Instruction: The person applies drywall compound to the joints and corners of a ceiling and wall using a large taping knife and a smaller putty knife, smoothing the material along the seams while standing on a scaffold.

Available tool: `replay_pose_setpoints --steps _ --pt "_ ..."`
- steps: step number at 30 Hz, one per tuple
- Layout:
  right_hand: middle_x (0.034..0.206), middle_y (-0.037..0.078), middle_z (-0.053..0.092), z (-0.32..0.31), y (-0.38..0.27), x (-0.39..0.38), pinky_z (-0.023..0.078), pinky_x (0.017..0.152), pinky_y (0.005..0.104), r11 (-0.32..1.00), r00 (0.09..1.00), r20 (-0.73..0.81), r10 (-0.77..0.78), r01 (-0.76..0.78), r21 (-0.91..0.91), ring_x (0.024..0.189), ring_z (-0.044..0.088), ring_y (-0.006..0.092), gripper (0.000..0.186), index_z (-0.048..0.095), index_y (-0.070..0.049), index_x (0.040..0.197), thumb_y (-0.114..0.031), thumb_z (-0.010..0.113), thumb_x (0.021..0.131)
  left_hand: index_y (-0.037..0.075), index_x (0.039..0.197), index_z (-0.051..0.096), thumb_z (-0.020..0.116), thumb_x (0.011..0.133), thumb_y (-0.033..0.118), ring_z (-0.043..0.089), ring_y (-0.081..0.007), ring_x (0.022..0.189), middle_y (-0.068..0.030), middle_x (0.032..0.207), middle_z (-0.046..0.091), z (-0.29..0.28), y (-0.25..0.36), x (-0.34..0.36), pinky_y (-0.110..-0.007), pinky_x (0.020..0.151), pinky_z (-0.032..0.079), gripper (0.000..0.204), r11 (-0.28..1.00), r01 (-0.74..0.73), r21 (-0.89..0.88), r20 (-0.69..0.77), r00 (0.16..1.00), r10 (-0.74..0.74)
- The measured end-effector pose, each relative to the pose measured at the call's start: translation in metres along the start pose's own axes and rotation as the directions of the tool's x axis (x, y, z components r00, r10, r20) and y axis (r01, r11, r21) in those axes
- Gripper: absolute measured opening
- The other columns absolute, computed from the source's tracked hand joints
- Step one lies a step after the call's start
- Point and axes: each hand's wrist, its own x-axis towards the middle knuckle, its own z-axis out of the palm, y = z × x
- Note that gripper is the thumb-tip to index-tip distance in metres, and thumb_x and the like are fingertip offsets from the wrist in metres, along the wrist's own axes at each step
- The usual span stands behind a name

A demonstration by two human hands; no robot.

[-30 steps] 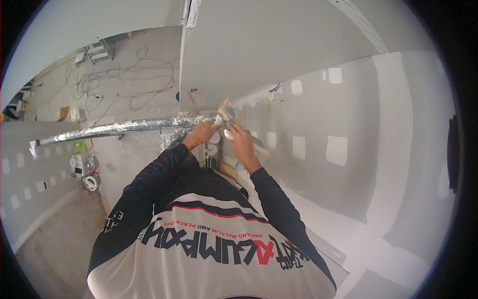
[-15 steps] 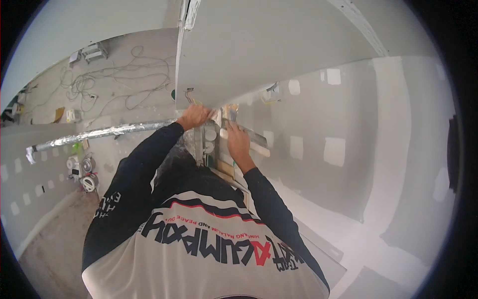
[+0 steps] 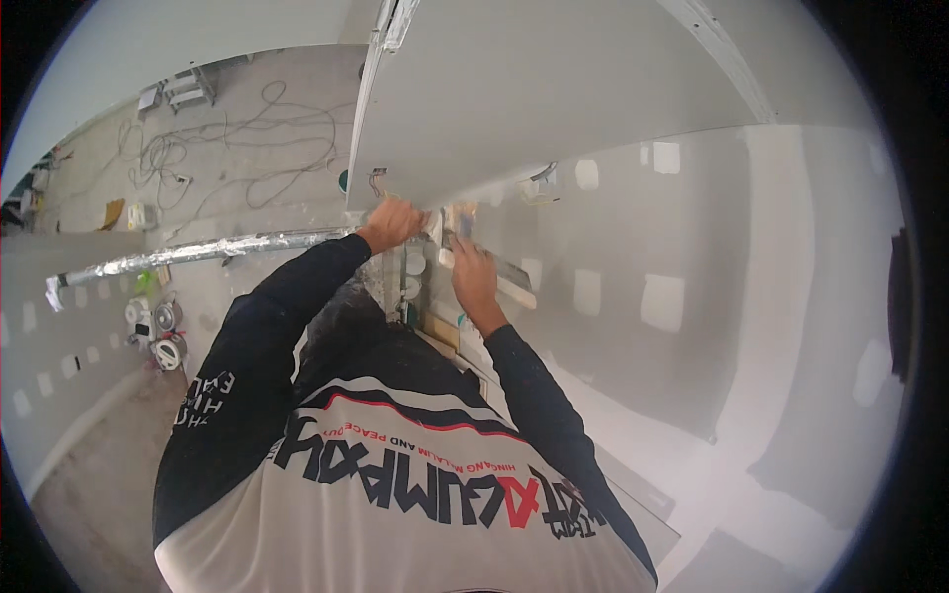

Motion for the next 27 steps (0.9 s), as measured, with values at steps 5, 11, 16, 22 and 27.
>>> replay_pose_setpoints --steps 5,11,16,22,27 --pt "0.105 0.012 0.066 0.004 0.001 0.014 0.054 0.084 0.0426 1.0 1.0 0.02 0.007 -0.006 -0.02 0.095 0.069 0.031 0.036 0.066 -0.002 0.123 -0.006 0.059 0.088 0.01 0.083 0.073 0.053 0.103 0.03 0.07 -0.0293 0.062 -0.0109 0.069 0.069 -0.016 0.0 0.014 -0.043 0.054 0.053 0.034 0.99 0.139 0.011 0.221 0.965 -0.138" --pt "0.103 0.012 0.066 0.004 0.01 0.022 0.055 0.083 0.0433 1.0 0.999 -0.054 -0.005 0.005 0.004 0.096 0.069 0.0315 0.034 0.068 -0.003 0.121 -0.007 0.059 0.088 0.008 0.076 0.073 0.05 0.104 0.033 0.07 -0.0338 0.058 -0.0147 0.065 0.069 -0.021 0.009 0.007 -0.045 0.054 0.056 0.044 0.965 0.255 -0.06 0.229 0.945 -0.235" --pt "0.111 0.011 0.066 0.011 0.026 0.03 0.054 0.085 0.043 0.998 0.998 -0.007 -0.055 0.055 -0.008 0.099 0.069 0.0305 0.037 0.066 -0.003 0.125 -0.007 0.059 0.088 0.008 0.078 0.073 0.05 0.105 0.036 0.071 -0.0341 0.062 -0.0137 0.067 0.07 -0.015 0.007 0.003 -0.045 0.06 0.057 0.046 0.966 0.251 -0.055 0.306 0.926 -0.223" --pt "0.122 0.012 0.068 -0.004 0.025 -0.003 0.053 0.09 0.0454 0.996 0.993 0.077 -0.085 0.083 0.032 0.108 0.067 0.0299 0.041 0.065 -0.001 0.126 -0.003 0.058 0.086 0.007 0.099 0.073 0.065 0.092 0.059 0.068 -0.03 0.06 -0.0122 0.067 0.065 -0.037 0.004 -0.003 -0.044 0.053 0.05 0.053 0.997 -0.008 -0.078 -0.071 0.997 0.002" --pt "0.124 0.012 0.066 0.001 0.018 -0.002 0.052 0.092 0.0444 0.989 0.99 -0.009 -0.141 0.141 -0.047 0.11 0.067 0.0283 0.044 0.064 -0.002 0.129 -0.003 0.058 0.086 0.003 0.089 0.074 0.052 0.09 0.074 0.072 -0.035 0.074 -0.0168 0.074 0.07 -0.032 0.002 -0.004 -0.046 0.07 0.057 0.075 0.954 0.24 -0.182 0.321 0.931 -0.173"
